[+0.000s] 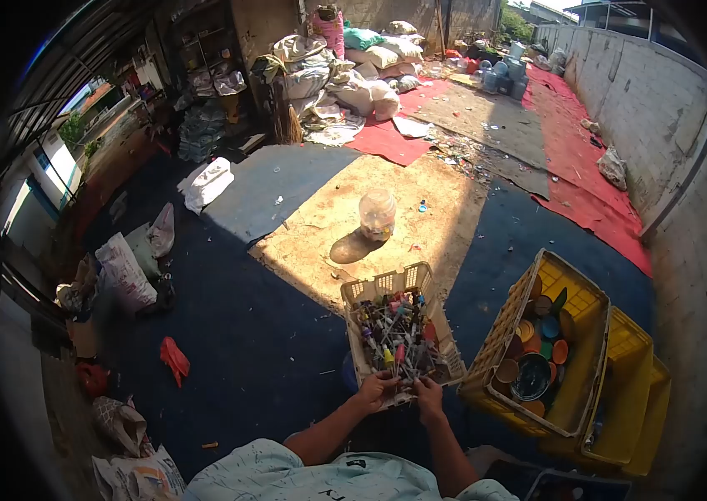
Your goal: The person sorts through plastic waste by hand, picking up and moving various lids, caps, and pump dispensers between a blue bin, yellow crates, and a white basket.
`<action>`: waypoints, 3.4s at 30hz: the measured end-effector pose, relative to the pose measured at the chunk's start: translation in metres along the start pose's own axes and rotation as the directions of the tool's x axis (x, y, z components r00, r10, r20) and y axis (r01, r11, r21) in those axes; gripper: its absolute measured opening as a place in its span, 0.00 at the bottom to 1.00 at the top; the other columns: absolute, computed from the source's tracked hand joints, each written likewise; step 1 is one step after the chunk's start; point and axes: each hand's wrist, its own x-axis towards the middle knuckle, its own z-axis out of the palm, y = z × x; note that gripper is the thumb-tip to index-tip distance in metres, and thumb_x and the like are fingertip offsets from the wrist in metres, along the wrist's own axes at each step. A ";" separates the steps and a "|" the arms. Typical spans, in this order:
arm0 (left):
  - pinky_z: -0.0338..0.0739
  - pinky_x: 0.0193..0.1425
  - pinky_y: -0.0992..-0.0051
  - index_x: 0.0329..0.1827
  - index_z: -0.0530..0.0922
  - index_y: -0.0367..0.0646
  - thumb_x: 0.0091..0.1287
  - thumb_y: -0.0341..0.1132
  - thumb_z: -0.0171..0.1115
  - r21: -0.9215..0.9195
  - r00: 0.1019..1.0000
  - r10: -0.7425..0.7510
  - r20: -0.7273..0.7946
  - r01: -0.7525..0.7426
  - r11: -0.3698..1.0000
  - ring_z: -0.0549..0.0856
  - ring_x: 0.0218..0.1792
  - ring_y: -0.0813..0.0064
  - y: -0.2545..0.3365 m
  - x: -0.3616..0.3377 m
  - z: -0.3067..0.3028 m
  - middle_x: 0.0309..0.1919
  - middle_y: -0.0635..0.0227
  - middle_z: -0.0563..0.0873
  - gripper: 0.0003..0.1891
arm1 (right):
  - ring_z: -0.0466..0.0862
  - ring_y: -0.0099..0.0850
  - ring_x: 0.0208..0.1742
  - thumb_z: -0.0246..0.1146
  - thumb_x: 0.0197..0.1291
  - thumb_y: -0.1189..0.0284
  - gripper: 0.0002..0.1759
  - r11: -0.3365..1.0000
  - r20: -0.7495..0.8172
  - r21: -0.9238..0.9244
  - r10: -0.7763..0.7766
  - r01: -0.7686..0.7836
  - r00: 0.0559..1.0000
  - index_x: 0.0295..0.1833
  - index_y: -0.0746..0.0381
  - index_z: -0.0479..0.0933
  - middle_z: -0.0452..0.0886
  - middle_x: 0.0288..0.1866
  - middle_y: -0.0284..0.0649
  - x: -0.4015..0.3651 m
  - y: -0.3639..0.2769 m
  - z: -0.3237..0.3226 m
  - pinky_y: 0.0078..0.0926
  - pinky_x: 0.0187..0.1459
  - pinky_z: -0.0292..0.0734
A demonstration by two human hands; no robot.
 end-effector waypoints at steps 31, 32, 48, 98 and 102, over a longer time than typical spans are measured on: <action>0.71 0.33 0.75 0.25 0.67 0.48 0.74 0.40 0.54 0.559 0.849 -0.488 0.202 0.310 0.769 0.69 0.21 0.79 -0.231 -0.105 0.139 0.19 0.75 0.67 0.16 | 0.82 0.41 0.54 0.63 0.62 0.63 0.26 0.972 -0.563 -0.153 -0.235 0.180 0.792 0.60 0.68 0.72 0.82 0.51 0.51 -0.328 0.156 -0.168 0.34 0.55 0.77; 0.72 0.36 0.74 0.28 0.69 0.48 0.73 0.40 0.55 0.553 0.783 -0.539 0.311 0.312 0.773 0.72 0.24 0.79 -0.253 -0.110 0.133 0.22 0.75 0.70 0.14 | 0.82 0.40 0.55 0.63 0.62 0.63 0.26 0.968 -0.556 -0.083 -0.243 0.238 0.795 0.61 0.68 0.72 0.82 0.51 0.50 -0.353 0.178 -0.177 0.34 0.56 0.76; 0.75 0.47 0.70 0.35 0.78 0.45 0.70 0.42 0.60 0.801 0.688 -0.673 0.271 0.227 0.555 0.81 0.37 0.75 -0.545 -0.335 0.234 0.31 0.71 0.81 0.11 | 0.79 0.17 0.42 0.60 0.65 0.74 0.18 0.733 -0.931 0.314 0.114 0.604 0.346 0.59 0.65 0.74 0.83 0.46 0.37 -0.683 0.328 -0.310 0.16 0.43 0.73; 0.79 0.45 0.72 0.44 0.78 0.43 0.70 0.34 0.61 0.066 0.876 0.251 -0.411 -0.246 0.967 0.83 0.36 0.76 -0.782 -0.428 0.306 0.38 0.68 0.84 0.06 | 0.79 0.44 0.61 0.58 0.55 0.68 0.20 0.117 -0.160 -0.975 0.231 -0.190 0.960 0.53 0.63 0.80 0.80 0.58 0.48 -0.448 0.320 -0.802 0.40 0.56 0.76; 0.79 0.45 0.73 0.44 0.78 0.44 0.70 0.35 0.60 0.083 0.889 0.242 -0.389 -0.228 0.970 0.83 0.37 0.77 -0.772 -0.418 0.311 0.37 0.70 0.84 0.06 | 0.81 0.43 0.57 0.63 0.53 0.64 0.22 0.144 -0.170 -0.968 0.218 -0.204 0.961 0.53 0.62 0.80 0.80 0.57 0.47 -0.434 0.344 -0.811 0.40 0.54 0.77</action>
